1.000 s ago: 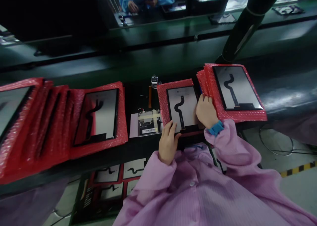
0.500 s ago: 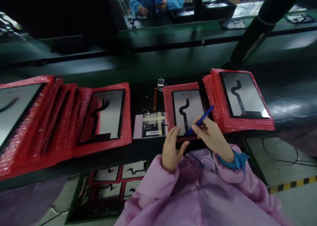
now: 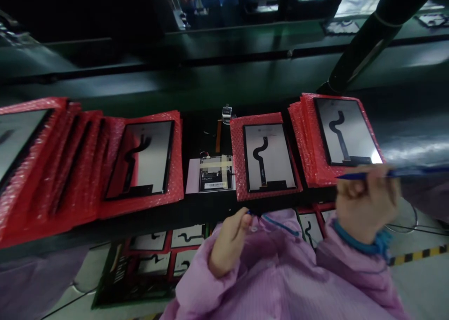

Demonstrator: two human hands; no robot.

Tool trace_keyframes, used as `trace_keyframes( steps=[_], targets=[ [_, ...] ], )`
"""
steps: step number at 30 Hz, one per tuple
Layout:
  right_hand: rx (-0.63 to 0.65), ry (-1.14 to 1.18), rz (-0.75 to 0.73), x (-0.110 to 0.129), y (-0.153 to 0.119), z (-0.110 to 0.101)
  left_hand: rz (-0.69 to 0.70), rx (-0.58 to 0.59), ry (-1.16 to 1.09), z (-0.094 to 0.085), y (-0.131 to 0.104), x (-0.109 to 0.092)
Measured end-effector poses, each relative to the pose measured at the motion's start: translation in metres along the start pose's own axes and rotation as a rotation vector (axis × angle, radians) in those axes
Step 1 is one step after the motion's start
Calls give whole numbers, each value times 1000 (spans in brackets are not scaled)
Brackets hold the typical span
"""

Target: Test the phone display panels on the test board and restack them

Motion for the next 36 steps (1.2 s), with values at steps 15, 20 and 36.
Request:
trace_keyframes(
  steps=[15,20,36],
  targets=[
    [394,-278,101,-101,5,76,621,-531,835,15,-1,-6],
    [452,-429,38,-98,-1,82,612,-553,863,16,0,-7],
    [343,-180,97,-69,-3,50,590,-550,889,15,1,-7]
  ],
)
Point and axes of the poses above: each hand's wrist, its own y-axis towards the middle knuckle, its own z-axis out of the palm, x = y × z, the point moved 10 cm from there along y, towards the middle knuckle, and after that the axes turned 6 degrees about z, right-handed, at the moved point
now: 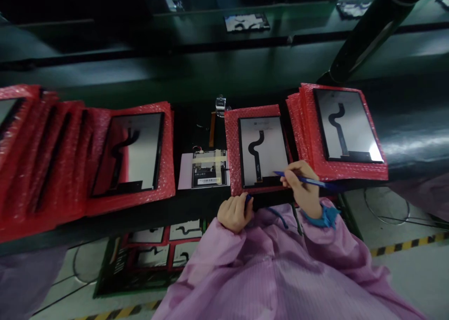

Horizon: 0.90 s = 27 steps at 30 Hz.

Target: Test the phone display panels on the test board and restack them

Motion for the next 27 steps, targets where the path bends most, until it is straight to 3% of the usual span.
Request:
trace_keyframes(
  steps=[2,5,8,10,15,21,27],
  targets=[
    [-134,1,-140,25,-2,-36,-7,-6,10,0,-1,1],
    [-450,-92,-368,54,0,-107,13,-1,23,2,-4,1],
    [-617,-193,-286,43,24,-163,37,-6,22,2,-6,-1],
    [-649,-297,-216,32,40,-184,24,-25,29,1,-5,0],
    [-667,-488,-158,17,55,-196,28,-49,46,-1,-4,-2],
    [-608,-481,-123,9,58,-189,34,-39,66,2,-7,-2],
    [-676,-421,-179,18,51,-194,-32,6,-43,1,-5,6]
  ],
)
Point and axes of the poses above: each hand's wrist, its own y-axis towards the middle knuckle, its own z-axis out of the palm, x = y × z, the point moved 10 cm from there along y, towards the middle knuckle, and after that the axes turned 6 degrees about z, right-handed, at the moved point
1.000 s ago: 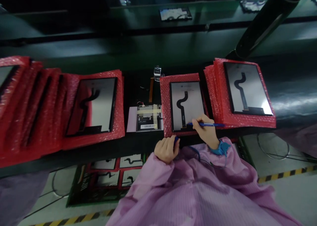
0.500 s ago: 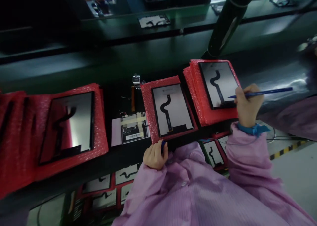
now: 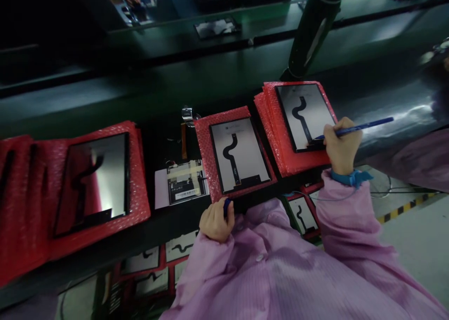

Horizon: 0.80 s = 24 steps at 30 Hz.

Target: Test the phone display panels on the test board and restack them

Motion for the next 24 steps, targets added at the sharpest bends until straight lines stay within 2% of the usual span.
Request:
trace_keyframes(
  steps=[3,5,6,9,10,11,14,16,18,21,24],
  targets=[
    [-96,313,69,12,-19,-15,-187,88,-275,0,6,13],
    [-11,616,110,29,-41,-7,-352,173,-503,4,8,18],
    [96,740,113,43,-55,5,-421,212,-600,7,9,17],
    [693,889,254,85,-116,71,-532,283,-777,11,15,9],
    [835,902,333,92,-138,88,-545,305,-808,12,17,6],
    [921,901,409,95,-155,101,-552,325,-831,13,18,4],
    [955,844,545,94,-180,122,-557,368,-864,16,19,0],
    [974,792,553,96,-188,129,-542,365,-873,16,19,-2],
    [1046,739,544,102,-197,134,-523,355,-883,14,18,-3],
    [1134,684,454,116,-208,137,-485,360,-905,11,22,-7],
    [1156,675,279,133,-213,136,-454,378,-947,6,28,-11]
  ],
)
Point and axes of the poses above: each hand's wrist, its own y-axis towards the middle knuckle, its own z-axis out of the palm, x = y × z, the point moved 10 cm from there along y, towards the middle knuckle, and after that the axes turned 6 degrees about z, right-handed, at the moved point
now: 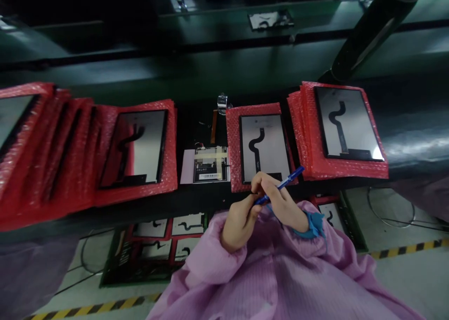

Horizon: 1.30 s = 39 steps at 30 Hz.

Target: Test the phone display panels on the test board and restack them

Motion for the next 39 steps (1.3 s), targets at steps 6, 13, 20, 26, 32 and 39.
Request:
trace_keyframes(
  steps=[6,13,20,26,32,39],
  targets=[
    [232,-127,-102,15,0,31,-87,34,-134,4,-3,-5],
    [1,-272,-106,44,46,-4,21,36,311,-38,38,-9],
    [-662,-1083,170,40,68,-109,-229,-131,1092,-124,117,52],
    [-398,-1313,-35,13,75,-73,-246,-142,1050,-125,135,80],
    [-68,-1258,-99,-25,107,-46,-48,-425,450,-151,134,104],
    [-47,-1179,-157,-25,113,-45,181,-531,8,-168,138,97]
  ],
)
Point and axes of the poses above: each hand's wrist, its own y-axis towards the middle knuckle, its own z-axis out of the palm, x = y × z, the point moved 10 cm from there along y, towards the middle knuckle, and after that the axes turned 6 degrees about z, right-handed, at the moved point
